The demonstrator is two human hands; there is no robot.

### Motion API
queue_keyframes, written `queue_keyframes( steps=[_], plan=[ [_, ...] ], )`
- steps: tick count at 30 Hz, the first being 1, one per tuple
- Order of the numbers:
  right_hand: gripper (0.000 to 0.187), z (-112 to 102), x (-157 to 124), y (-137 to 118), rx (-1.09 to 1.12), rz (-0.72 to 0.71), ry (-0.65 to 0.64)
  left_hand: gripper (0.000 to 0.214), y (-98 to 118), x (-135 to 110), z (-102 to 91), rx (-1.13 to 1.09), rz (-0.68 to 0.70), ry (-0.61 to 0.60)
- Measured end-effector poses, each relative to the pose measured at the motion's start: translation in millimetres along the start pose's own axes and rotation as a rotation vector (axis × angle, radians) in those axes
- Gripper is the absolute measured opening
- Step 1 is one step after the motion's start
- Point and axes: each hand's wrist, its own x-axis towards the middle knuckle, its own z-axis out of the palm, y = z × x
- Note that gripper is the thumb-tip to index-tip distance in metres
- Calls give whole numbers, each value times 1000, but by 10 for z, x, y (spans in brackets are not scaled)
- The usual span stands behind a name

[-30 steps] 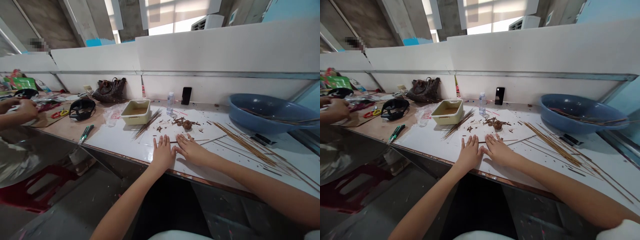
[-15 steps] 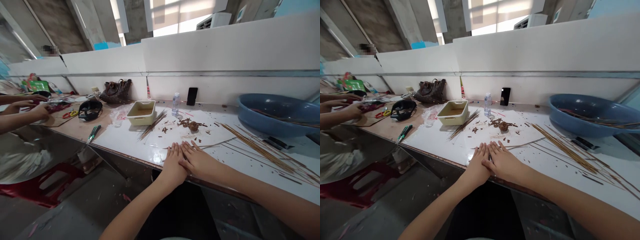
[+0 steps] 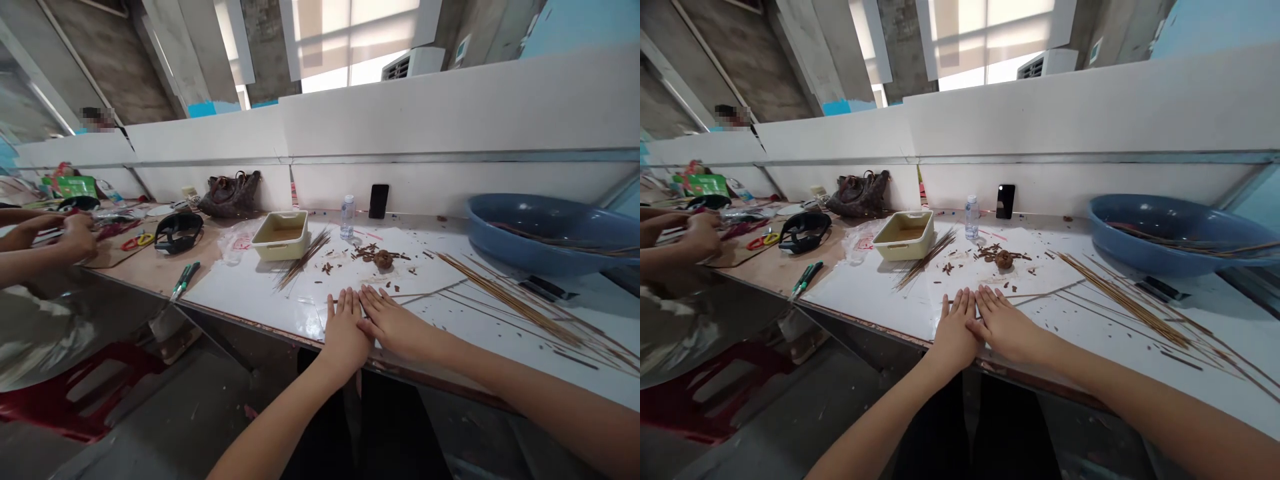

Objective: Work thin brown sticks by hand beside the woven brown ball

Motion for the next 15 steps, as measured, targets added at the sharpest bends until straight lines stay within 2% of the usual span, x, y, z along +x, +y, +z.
queue_keyframes(
  steps=[2,4,10,12,15],
  plan=[
    [87,-34,131,63,-8,-3,30,76,-23,116,-52,-4,-29,-6],
    [86,-18,162,93,-13,-25,67,76,-35,126,-75,-1,-33,-21],
    [90,187,-198,-8,-20,-44,97,71,-32,-225,38,1,28,24],
    [90,169,-185,-2,-20,-21,89,71,-49,-186,31,-5,27,30],
    [90,45,15,77,-10,2,69,70,-90,39,-60,-21,-2,21]
  ],
)
